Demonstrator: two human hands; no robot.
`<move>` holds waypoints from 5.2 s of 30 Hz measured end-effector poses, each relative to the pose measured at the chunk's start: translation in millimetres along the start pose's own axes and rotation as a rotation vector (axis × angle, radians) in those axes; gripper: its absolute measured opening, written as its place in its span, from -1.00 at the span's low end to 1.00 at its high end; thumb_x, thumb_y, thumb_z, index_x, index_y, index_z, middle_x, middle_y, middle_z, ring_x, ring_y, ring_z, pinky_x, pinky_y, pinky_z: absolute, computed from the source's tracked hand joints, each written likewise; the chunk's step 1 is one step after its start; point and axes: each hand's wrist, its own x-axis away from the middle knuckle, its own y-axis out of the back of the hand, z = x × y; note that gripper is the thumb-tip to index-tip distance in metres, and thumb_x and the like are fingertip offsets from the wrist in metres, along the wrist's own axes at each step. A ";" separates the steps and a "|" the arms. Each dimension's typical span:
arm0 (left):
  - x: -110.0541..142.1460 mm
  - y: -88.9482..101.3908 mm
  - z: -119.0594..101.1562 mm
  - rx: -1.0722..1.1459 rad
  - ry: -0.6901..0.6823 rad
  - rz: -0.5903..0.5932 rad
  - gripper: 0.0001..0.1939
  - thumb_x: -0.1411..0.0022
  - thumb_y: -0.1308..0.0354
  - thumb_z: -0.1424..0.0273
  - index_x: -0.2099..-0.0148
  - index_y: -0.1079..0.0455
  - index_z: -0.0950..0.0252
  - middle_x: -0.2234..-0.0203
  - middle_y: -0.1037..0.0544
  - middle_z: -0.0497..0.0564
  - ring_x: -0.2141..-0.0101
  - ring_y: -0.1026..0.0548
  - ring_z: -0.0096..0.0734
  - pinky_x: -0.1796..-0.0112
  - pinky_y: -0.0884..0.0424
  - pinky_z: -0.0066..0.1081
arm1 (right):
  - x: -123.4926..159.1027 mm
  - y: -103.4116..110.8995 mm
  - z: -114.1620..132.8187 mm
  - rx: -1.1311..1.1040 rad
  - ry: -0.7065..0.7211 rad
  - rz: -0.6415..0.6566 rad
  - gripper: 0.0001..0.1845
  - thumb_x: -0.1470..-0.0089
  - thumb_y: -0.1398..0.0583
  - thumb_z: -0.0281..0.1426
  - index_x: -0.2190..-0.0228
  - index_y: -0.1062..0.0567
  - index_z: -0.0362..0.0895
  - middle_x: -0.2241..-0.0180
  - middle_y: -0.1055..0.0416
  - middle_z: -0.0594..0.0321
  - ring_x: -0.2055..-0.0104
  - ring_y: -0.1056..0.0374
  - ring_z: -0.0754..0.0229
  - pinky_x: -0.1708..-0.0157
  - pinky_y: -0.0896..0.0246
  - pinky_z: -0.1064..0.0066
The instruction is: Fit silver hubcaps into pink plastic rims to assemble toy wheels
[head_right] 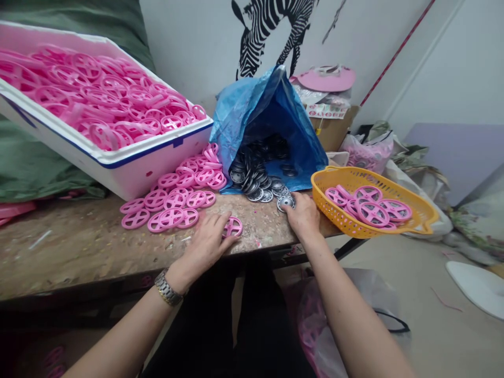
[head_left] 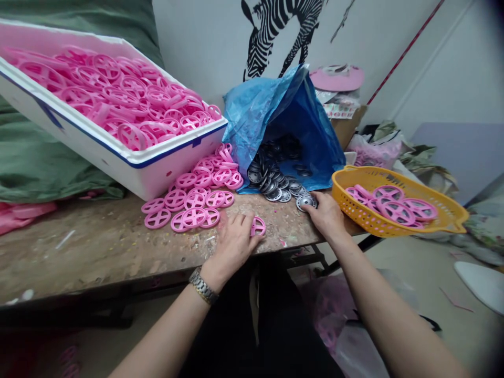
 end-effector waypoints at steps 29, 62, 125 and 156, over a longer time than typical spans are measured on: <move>18.7 14.8 -39.8 2.028 0.614 0.346 -0.65 -0.42 -0.03 0.28 -0.09 -0.39 0.42 0.20 -0.60 0.18 0.35 -0.64 -0.29 0.24 -0.59 -0.35 | 102.6 28.9 82.1 -1.154 -0.189 0.253 -0.62 0.13 -0.39 -0.09 0.43 -0.45 -0.09 0.46 -0.45 0.33 0.38 -0.36 0.21 0.30 -0.27 0.38; 30.2 11.4 -57.3 0.843 0.147 0.038 -0.68 -0.42 0.04 0.25 0.31 -0.41 0.29 0.48 -0.40 -0.06 0.40 -0.37 -0.42 0.34 -0.24 -0.42 | 133.8 40.5 79.6 -1.078 -0.187 0.283 -0.81 0.11 -0.36 -0.30 0.41 -0.52 -0.09 0.52 -0.45 0.35 0.44 -0.35 0.24 0.37 -0.25 0.40; 30.1 18.5 -45.4 1.045 0.335 0.270 -0.39 -0.23 -0.14 0.43 -0.31 -0.17 0.23 0.19 -0.49 0.06 0.52 -0.50 -0.48 0.47 -0.51 -0.44 | 129.6 26.9 75.1 -1.222 -0.213 0.473 -0.71 0.01 -0.34 -0.31 0.18 -0.54 -0.04 0.20 -0.58 0.26 0.10 -0.47 0.08 0.04 -0.32 0.26; -37.8 35.4 64.2 -0.486 0.166 0.018 -0.77 -0.34 0.02 0.45 0.17 -0.47 0.37 0.19 -0.46 0.27 0.10 -0.36 0.04 0.22 -0.31 -0.15 | 70.3 60.5 41.5 -1.615 -0.443 -0.080 -0.69 -0.01 -0.37 -0.16 0.21 -0.58 -0.01 0.22 -0.56 0.28 0.17 -0.49 0.26 0.19 -0.43 0.42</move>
